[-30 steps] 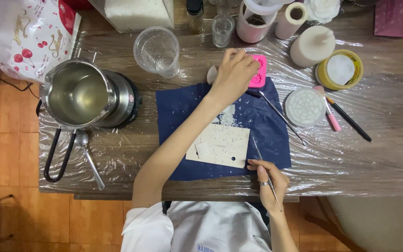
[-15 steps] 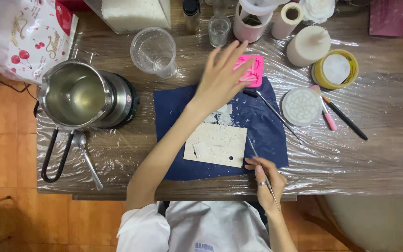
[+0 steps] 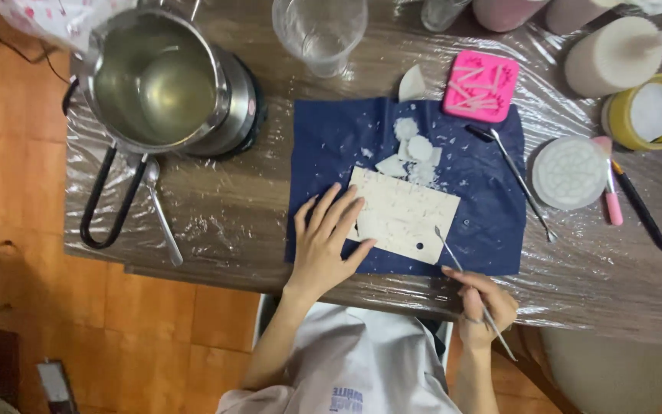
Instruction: Detailing and cleaning a small molded wax piece using a metal tool
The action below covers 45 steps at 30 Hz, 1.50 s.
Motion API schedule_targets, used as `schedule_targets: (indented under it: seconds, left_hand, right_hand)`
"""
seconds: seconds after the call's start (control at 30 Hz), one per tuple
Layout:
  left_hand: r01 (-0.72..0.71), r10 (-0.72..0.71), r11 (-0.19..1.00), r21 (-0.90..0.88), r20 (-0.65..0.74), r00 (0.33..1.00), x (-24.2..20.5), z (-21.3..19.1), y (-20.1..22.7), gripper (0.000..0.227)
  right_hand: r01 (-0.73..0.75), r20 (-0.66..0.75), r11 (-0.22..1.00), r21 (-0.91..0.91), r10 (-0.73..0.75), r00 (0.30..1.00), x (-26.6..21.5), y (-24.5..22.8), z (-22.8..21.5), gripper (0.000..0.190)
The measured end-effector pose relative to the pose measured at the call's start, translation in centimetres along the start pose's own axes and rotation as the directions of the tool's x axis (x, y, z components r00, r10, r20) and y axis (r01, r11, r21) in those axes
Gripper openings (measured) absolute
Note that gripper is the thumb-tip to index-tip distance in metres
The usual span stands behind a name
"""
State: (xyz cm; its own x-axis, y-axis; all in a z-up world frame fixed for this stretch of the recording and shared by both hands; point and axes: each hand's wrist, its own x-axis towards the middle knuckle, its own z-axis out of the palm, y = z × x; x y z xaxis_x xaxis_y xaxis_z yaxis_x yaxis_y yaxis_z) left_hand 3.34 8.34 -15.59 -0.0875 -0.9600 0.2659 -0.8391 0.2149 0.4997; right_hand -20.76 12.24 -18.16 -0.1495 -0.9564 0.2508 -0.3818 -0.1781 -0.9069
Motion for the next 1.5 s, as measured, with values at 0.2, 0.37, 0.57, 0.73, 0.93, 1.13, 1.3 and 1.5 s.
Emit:
schedule_targets:
  seconds: [0.2,0.37,0.57,0.73,0.93,1.13,1.3,1.5]
  left_hand:
    - [-0.012,0.008,0.998,-0.055,-0.073,0.997,0.2,0.0,-0.5,0.028]
    - [0.066,-0.072,0.994,-0.086,-0.063,0.995,-0.4,0.6,-1.0,0.027]
    - [0.031,-0.041,0.995,-0.096,-0.103,0.994,-0.2,0.3,-1.1,0.022]
    - [0.039,-0.052,0.992,-0.119,-0.108,0.993,-0.3,0.2,-1.2,0.026]
    - [0.034,-0.051,0.992,-0.124,-0.135,0.99,-0.3,0.1,-1.1,0.028]
    - [0.028,-0.044,0.993,-0.119,-0.132,0.99,-0.3,0.2,-1.1,0.027]
    - [0.024,-0.04,0.993,-0.119,-0.132,0.99,-0.2,0.2,-1.0,0.026]
    - [-0.017,0.008,0.995,-0.098,-0.092,0.996,-0.1,-0.1,-0.8,0.031]
  right_hand:
    - [-0.06,0.131,0.987,0.148,0.041,0.99,-2.4,2.1,-1.2,0.017]
    - [0.493,0.471,0.851,-0.179,-0.366,0.803,-1.5,-2.2,-0.3,0.026]
    - [0.51,0.409,0.824,-0.249,-0.387,0.826,-1.3,-3.2,1.0,0.03]
    - [0.526,0.432,0.805,-0.275,-0.385,0.815,-1.9,-2.9,0.6,0.029]
    - [0.628,0.413,0.718,-0.301,-0.495,0.764,-2.7,0.5,-0.5,0.021]
    - [0.643,0.415,0.616,-0.456,-0.491,0.766,-3.2,1.9,-2.3,0.025]
    - [0.756,0.543,0.542,-0.368,-0.535,0.648,-3.2,0.5,-1.3,0.037]
    - [0.505,0.269,0.698,-0.507,-0.428,0.863,-4.6,3.4,-3.7,0.02]
